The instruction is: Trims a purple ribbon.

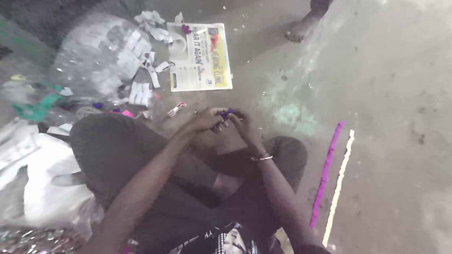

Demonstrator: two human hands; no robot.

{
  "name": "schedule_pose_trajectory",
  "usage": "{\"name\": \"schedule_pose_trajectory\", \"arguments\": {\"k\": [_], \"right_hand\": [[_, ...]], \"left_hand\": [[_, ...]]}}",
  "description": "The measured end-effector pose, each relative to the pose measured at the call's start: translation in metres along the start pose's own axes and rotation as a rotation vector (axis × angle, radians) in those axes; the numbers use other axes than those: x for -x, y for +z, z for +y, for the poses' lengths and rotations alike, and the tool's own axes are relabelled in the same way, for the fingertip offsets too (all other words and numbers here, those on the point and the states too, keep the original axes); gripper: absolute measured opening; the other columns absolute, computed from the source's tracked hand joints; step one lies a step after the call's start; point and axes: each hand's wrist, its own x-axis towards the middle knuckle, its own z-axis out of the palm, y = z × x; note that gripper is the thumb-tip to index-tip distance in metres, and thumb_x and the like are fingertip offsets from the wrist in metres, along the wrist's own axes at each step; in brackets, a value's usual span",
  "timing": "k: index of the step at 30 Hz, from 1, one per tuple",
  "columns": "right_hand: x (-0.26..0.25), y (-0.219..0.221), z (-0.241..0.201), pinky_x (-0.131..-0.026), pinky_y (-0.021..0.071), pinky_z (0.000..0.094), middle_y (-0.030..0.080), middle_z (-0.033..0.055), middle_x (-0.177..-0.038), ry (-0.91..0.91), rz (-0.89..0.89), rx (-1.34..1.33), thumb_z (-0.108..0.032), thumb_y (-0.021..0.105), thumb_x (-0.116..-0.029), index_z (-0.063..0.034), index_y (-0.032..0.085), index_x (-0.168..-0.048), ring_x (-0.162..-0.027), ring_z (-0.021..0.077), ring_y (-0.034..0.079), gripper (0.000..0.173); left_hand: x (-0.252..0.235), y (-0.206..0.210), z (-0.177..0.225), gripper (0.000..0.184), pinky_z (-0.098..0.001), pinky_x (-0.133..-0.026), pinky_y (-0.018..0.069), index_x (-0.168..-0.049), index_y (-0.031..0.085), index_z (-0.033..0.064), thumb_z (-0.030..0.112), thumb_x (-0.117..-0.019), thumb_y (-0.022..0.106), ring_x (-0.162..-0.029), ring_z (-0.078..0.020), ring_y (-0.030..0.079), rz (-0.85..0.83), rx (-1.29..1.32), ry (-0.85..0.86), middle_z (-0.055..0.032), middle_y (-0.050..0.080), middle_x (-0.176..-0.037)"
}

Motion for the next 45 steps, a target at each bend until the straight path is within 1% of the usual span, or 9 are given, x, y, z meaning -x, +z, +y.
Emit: {"name": "schedule_pose_trajectory", "arguments": {"k": [9,14,15,17,20,26,30,33,45], "right_hand": [[-0.004,-0.008,0.0,-0.077,0.0561,0.0292,0.071,0.0089,-0.103,0.23,0.091,-0.288,-0.021,0.055,-0.1065,0.0018,0.067,-0.117,-0.088,0.0099,0.066,0.028],[0.0,-0.017,-0.003,-0.1,0.0534,0.0349,0.056,0.0097,-0.147,-0.005,-0.15,-0.145,-0.031,0.051,-0.1072,-0.0113,0.05,-0.151,-0.119,0.0143,0.064,0.048],[-0.001,-0.017,-0.003,-0.102,0.0522,0.0363,0.058,0.0107,-0.146,-0.038,-0.225,-0.099,-0.033,0.055,-0.1051,-0.0101,0.048,-0.152,-0.122,0.0159,0.063,0.053],[-0.005,-0.013,0.0,-0.089,0.056,0.0323,0.068,0.0131,-0.115,-0.035,-0.355,-0.101,-0.025,0.065,-0.1,0.0003,0.049,-0.145,-0.098,0.0135,0.066,0.053],[-0.004,-0.013,0.013,-0.084,0.0573,0.0279,0.069,0.0089,-0.103,0.014,-0.419,-0.159,-0.02,0.066,-0.0998,0.0031,0.061,-0.125,-0.088,0.0083,0.066,0.035],[-0.003,-0.018,-0.008,-0.066,0.0539,0.02,0.061,-0.0032,-0.08,0.231,-0.283,-0.339,-0.017,0.05,-0.1078,0.0016,0.062,-0.108,-0.066,0.0004,0.058,0.022],[-0.005,-0.02,-0.003,-0.064,0.0539,0.0176,0.062,-0.0037,-0.074,0.267,-0.16,-0.315,-0.013,0.055,-0.1053,0.0021,0.06,-0.099,-0.065,-0.0011,0.061,0.018],[-0.005,-0.028,0.002,-0.073,0.0579,0.0231,0.067,0.0004,-0.085,0.233,-0.186,-0.301,-0.016,0.053,-0.1065,0.0029,0.062,-0.107,-0.075,0.0037,0.066,0.021],[-0.009,-0.033,0.003,-0.071,0.0605,0.026,0.074,0.0039,-0.095,0.392,-0.015,-0.481,-0.015,0.041,-0.1111,-0.0001,0.058,-0.121,-0.077,0.009,0.071,0.025]], "left_hand": [[0.002,-0.001,0.0,0.041,-0.027,-0.059,0.0561,-0.147,0.05,0.0097,0.003,-0.1073,0.043,-0.065,-0.0122,0.063,-0.055,-0.013,0.004,-0.0091,0.068,-0.093],[0.003,-0.002,0.002,0.031,-0.0258,-0.057,0.0538,-0.134,0.06,0.0037,0.005,-0.1071,0.045,-0.063,-0.0112,0.06,-0.114,-0.196,0.066,-0.0089,0.066,-0.088],[0.004,-0.004,0.006,0.028,-0.0259,-0.059,0.0534,-0.13,0.062,0.0031,0.006,-0.1074,0.046,-0.063,-0.0109,0.06,-0.127,-0.299,0.09,-0.0087,0.067,-0.088],[0.009,-0.013,0.012,0.025,-0.0301,-0.066,0.0545,-0.124,0.067,0.0064,0.01,-0.1069,0.051,-0.069,-0.0118,0.063,-0.116,-0.577,0.165,-0.0069,0.069,-0.089],[0.013,-0.03,0.011,0.021,-0.0435,-0.076,0.0585,-0.12,0.068,0.0059,0.016,-0.1036,0.061,-0.076,-0.0194,0.069,-0.048,-0.716,0.201,-0.0098,0.073,-0.093],[0.024,-0.052,0.017,0.018,-0.0333,-0.066,0.0592,-0.114,0.068,0.002,0.014,-0.1013,0.064,-0.068,-0.0137,0.067,0.151,-0.407,0.159,-0.0091,0.071,-0.09],[0.028,-0.058,0.022,0.015,-0.0259,-0.062,0.0595,-0.109,0.067,0.0021,0.015,-0.1008,0.065,-0.067,-0.0078,0.067,0.241,-0.164,0.164,-0.0029,0.07,-0.084],[0.028,-0.055,0.022,0.013,-0.0269,-0.066,0.0611,-0.107,0.064,0.0039,0.016,-0.102,0.063,-0.07,-0.0072,0.068,0.305,-0.088,0.174,0.0001,0.068,-0.084],[0.027,-0.053,0.026,0.011,-0.0334,-0.076,0.0639,-0.113,0.051,0.0067,0.006,-0.1025,0.053,-0.078,-0.0136,0.072,0.575,0.318,0.205,-0.0021,0.068,-0.092]]}}
